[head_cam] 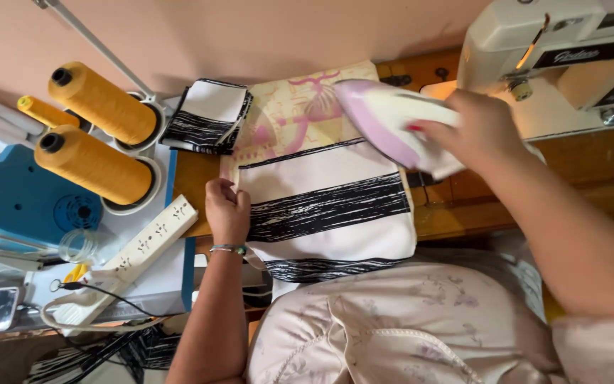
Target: Ironing pieces of striped fabric on a workstation
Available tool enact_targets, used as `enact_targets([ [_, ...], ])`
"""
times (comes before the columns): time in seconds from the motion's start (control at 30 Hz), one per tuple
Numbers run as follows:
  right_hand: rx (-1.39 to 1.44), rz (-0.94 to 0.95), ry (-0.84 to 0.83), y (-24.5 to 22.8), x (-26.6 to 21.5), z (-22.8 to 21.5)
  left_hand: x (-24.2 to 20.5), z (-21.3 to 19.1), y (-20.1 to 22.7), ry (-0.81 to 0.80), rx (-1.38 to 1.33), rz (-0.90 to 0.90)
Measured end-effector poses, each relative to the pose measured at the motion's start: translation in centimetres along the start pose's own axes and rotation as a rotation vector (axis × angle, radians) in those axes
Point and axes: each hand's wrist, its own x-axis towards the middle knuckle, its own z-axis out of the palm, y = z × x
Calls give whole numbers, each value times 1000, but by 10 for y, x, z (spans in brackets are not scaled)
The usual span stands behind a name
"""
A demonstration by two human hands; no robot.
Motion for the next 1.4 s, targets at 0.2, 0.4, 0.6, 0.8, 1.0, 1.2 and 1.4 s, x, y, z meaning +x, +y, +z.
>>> enact_targets([
  [0.2, 361, 443, 378, 106, -129, 31, 26, 9, 58, -305, 372, 100],
  [0.4, 500, 461, 426, 135, -185, 21, 60, 103, 89, -573, 530, 431],
  [0.6, 295, 385, 354, 141, -190, 15, 84, 137, 124, -924, 493, 477],
  [0.8, 368, 353, 327, 137, -184, 13, 156, 133, 95, -752, 629, 298],
  [1.0, 327, 401, 246, 101, -161, -3, 167, 87, 61, -552, 748, 31],
  [1.2, -34, 504, -157, 26, -74, -47, 126, 27, 87, -569, 552, -148],
  [1.4, -245, 462, -636, -77, 38, -31, 87, -8, 71, -587, 468, -167],
])
